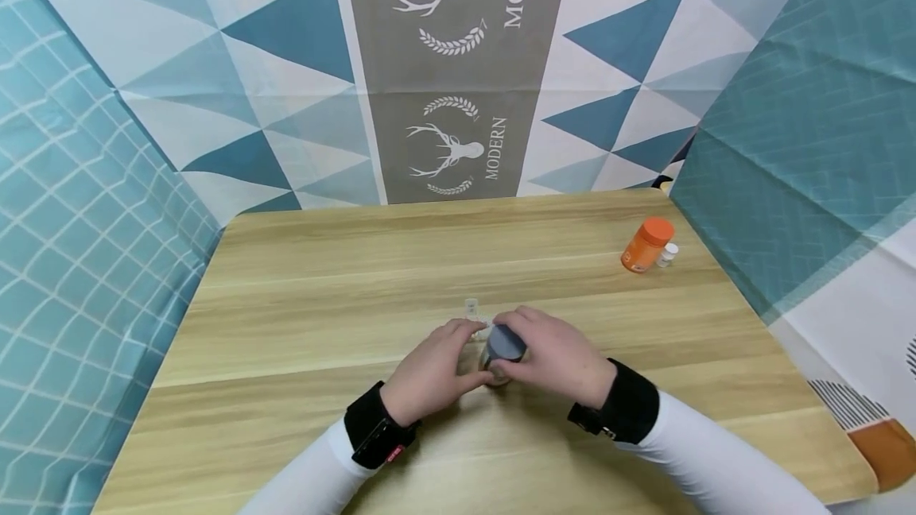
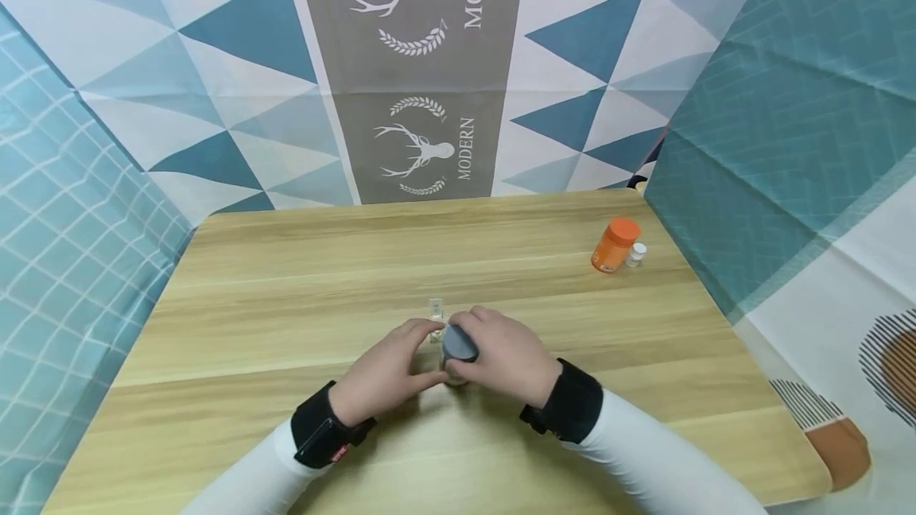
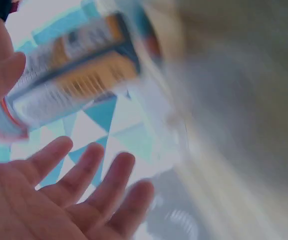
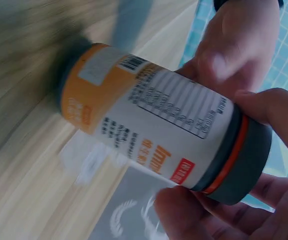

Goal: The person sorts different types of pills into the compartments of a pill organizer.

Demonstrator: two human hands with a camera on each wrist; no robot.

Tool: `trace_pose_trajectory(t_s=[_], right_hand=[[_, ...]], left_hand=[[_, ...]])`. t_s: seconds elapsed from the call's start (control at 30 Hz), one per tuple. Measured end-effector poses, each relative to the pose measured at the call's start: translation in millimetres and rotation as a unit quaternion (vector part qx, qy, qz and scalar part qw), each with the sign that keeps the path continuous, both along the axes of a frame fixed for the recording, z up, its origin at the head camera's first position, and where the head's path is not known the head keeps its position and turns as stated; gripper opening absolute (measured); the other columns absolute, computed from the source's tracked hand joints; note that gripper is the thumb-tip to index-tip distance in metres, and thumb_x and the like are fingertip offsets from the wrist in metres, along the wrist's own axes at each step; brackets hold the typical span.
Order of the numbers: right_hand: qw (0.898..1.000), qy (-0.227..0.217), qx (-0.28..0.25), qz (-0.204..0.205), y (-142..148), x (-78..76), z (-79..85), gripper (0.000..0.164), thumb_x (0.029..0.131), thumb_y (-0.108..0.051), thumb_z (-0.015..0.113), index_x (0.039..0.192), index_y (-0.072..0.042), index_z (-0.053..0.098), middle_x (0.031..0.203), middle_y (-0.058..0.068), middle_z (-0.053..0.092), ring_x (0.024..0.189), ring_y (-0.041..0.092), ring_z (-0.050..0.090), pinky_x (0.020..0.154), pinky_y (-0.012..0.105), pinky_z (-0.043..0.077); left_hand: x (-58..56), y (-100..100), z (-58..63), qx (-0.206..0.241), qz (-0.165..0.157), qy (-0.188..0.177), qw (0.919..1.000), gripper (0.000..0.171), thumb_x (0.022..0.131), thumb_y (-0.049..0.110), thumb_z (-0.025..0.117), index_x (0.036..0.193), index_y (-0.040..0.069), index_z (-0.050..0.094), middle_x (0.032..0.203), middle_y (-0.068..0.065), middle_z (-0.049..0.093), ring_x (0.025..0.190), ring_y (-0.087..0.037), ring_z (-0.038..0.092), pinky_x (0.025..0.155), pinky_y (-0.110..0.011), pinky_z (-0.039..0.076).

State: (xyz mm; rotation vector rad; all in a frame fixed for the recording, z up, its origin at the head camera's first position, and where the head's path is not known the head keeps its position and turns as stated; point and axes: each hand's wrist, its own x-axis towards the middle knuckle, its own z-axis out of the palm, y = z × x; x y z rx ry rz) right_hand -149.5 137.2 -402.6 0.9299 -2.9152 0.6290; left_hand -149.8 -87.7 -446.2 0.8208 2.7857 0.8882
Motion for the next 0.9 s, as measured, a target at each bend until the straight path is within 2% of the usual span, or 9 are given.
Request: trace_pose_trajectory(t_s=[0.07,0.13,0.27,0.4,0.57,0.73,0.9], right_hand=[[1.0,-0.008,-0.009,-0.025,15.7,-1.6,2.6,0.056,0.084,-0.037,0.079,0.128,-0.009,0.059,0.109,0.001,0.064,0.088,0.01,0.059,0.074,0.03,0.052],[0.998,-0.016,-0.014,-0.058,35.4,-6.9,4.9,0.058,0.084,-0.035,0.079,0.13,-0.007,0.058,0.111,0.003,0.064,0.09,0.012,0.059,0.075,0.032,0.052],[0.991,-0.028,-0.013,-0.131,80.9,-31.1,5.7,0.057,0.088,-0.03,0.076,0.133,-0.004,0.054,0.116,0.011,0.063,0.094,0.021,0.061,0.078,0.041,0.053],[0.981,-0.033,-0.008,-0.19,122.6,-63.0,0.1,0.057,0.092,-0.027,0.071,0.137,0.001,0.049,0.123,0.023,0.058,0.103,0.034,0.06,0.084,0.051,0.051],[0.972,-0.042,0.0,-0.232,149.4,-98.0,-6.3,0.06,0.095,-0.028,0.066,0.143,0.001,0.045,0.127,0.03,0.052,0.111,0.043,0.056,0.088,0.056,0.047],[0.967,-0.053,0.014,-0.25,154.1,-116.9,-4.5,0.059,0.096,-0.024,0.063,0.146,0.001,0.042,0.132,0.032,0.046,0.114,0.046,0.052,0.091,0.058,0.046],[0.966,-0.045,0.021,-0.254,154.2,-128.1,-4.1,0.058,0.096,-0.02,0.06,0.146,0.0,0.04,0.139,0.033,0.04,0.118,0.049,0.05,0.094,0.059,0.045]], left_hand=[[3.8,-5.4,2.3,-0.049,0.018,0.048,0.9974,0.076,0.087,0.058,0.067,0.147,0.016,0.045,0.144,-0.009,0.049,0.13,-0.028,0.049,0.105,-0.046,0.041],[6.6,-11.6,3.3,-0.085,0.04,0.08,0.9923,0.082,0.086,0.063,0.065,0.15,0.017,0.043,0.147,-0.012,0.046,0.131,-0.034,0.047,0.107,-0.051,0.038],[10.0,-22.8,2.9,-0.13,0.069,0.103,0.9839,0.091,0.082,0.073,0.061,0.153,0.022,0.038,0.154,-0.011,0.036,0.138,-0.039,0.036,0.111,-0.056,0.029],[11.1,-29.3,1.3,-0.148,0.076,0.111,0.9798,0.094,0.081,0.078,0.056,0.154,0.023,0.037,0.157,-0.01,0.032,0.142,-0.041,0.029,0.111,-0.06,0.026],[12.3,-34.7,-0.1,-0.151,0.084,0.104,0.9794,0.094,0.081,0.079,0.054,0.154,0.023,0.037,0.157,-0.011,0.031,0.143,-0.041,0.026,0.112,-0.061,0.024],[13.4,-35.5,-0.4,-0.154,0.088,0.1,0.9791,0.093,0.082,0.079,0.053,0.154,0.023,0.036,0.159,-0.01,0.03,0.144,-0.04,0.026,0.112,-0.061,0.024],[16.0,-35.4,-1.4,-0.15,0.095,0.097,0.9794,0.091,0.082,0.077,0.055,0.154,0.024,0.036,0.159,-0.01,0.03,0.144,-0.04,0.027,0.112,-0.061,0.024]])
